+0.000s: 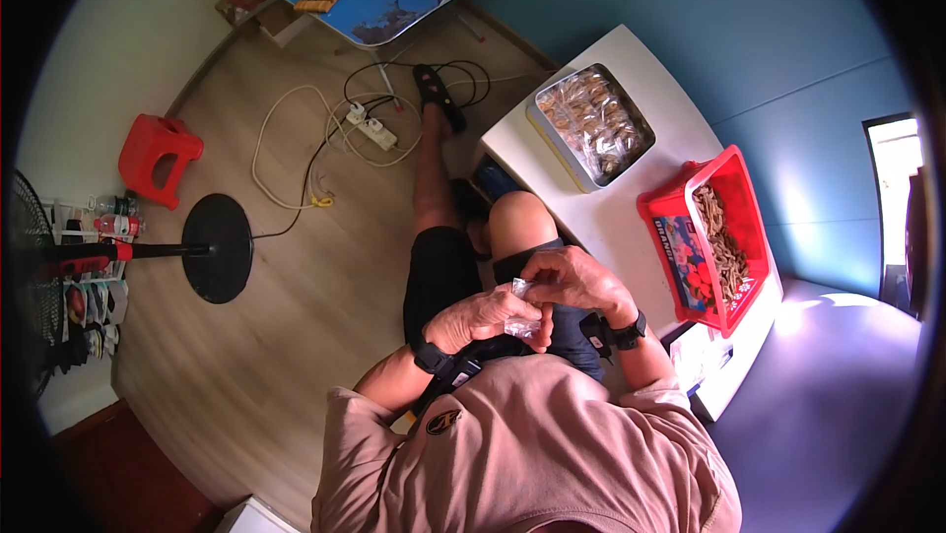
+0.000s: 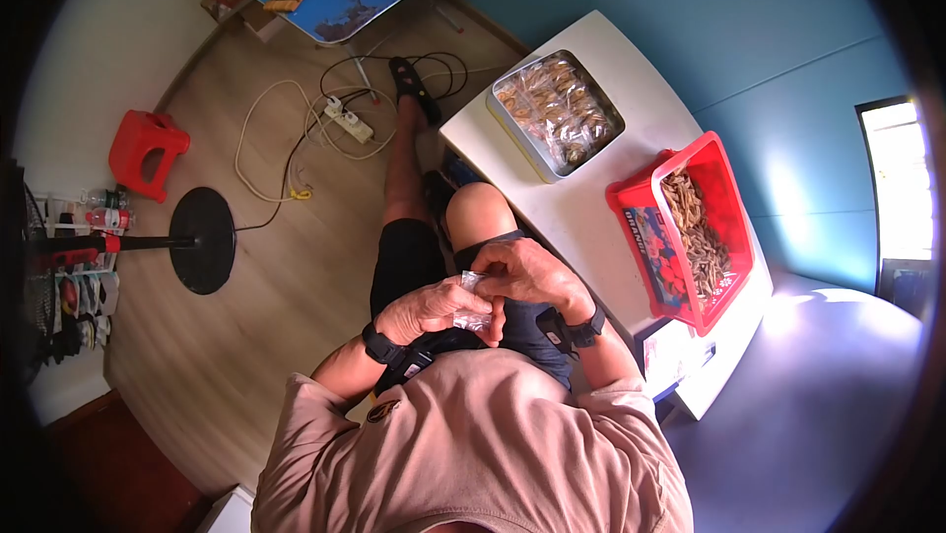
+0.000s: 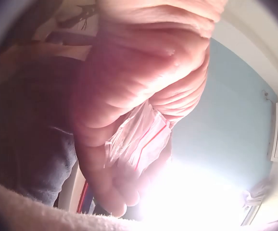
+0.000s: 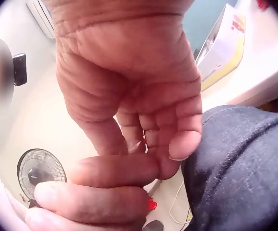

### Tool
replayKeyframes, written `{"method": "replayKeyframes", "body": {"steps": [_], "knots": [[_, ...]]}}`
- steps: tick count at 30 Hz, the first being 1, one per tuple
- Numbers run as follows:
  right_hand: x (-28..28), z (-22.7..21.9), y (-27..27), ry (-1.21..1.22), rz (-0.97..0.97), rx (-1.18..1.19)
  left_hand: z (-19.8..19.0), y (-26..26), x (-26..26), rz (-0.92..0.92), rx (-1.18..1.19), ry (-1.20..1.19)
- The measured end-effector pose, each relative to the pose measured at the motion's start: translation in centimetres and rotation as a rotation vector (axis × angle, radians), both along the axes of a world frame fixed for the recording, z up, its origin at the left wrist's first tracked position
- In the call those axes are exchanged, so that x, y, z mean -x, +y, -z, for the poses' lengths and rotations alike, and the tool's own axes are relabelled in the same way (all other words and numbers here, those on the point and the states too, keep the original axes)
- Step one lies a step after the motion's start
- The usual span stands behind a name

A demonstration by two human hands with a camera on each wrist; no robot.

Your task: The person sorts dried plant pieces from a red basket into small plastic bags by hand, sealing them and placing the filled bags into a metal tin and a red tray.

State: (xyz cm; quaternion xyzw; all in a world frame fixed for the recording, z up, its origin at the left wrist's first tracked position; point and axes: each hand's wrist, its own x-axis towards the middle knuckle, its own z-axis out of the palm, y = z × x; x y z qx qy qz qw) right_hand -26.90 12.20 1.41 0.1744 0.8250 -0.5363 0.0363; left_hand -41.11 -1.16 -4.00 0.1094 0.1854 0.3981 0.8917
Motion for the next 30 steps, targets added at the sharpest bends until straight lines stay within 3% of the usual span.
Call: {"method": "replayKeyframes", "body": {"steps": [7, 9, 19, 21, 27, 30], "knots": [[-0.1, -1.9, -1.7, 0.016, 0.159, -0.050, 0.3, -0.5, -0.5, -0.049, -0.073, 0.076], [0.0, -3.3, -2.2, -0.117, 0.282, 0.127, -0.3, -0.7, -0.5, -0.062, -0.089, 0.060], [-0.9, -4.1, -2.5, -0.165, 0.364, 0.212, -2.3, -1.1, -0.7, 0.015, -0.044, 0.035], [-1.2, -3.1, -2.1, -0.061, 0.298, 0.176, -1.6, -1.1, -0.8, 0.051, -0.004, 0.005], [-1.1, -2.5, -0.5, -0.060, 0.148, 0.132, -0.1, -0.6, -0.6, 0.094, 0.032, -0.030], [-0.6, -3.3, 2.3, 0.092, 0.308, 0.080, 0.2, -0.1, 0.0, 0.076, 0.048, -0.099]]}}
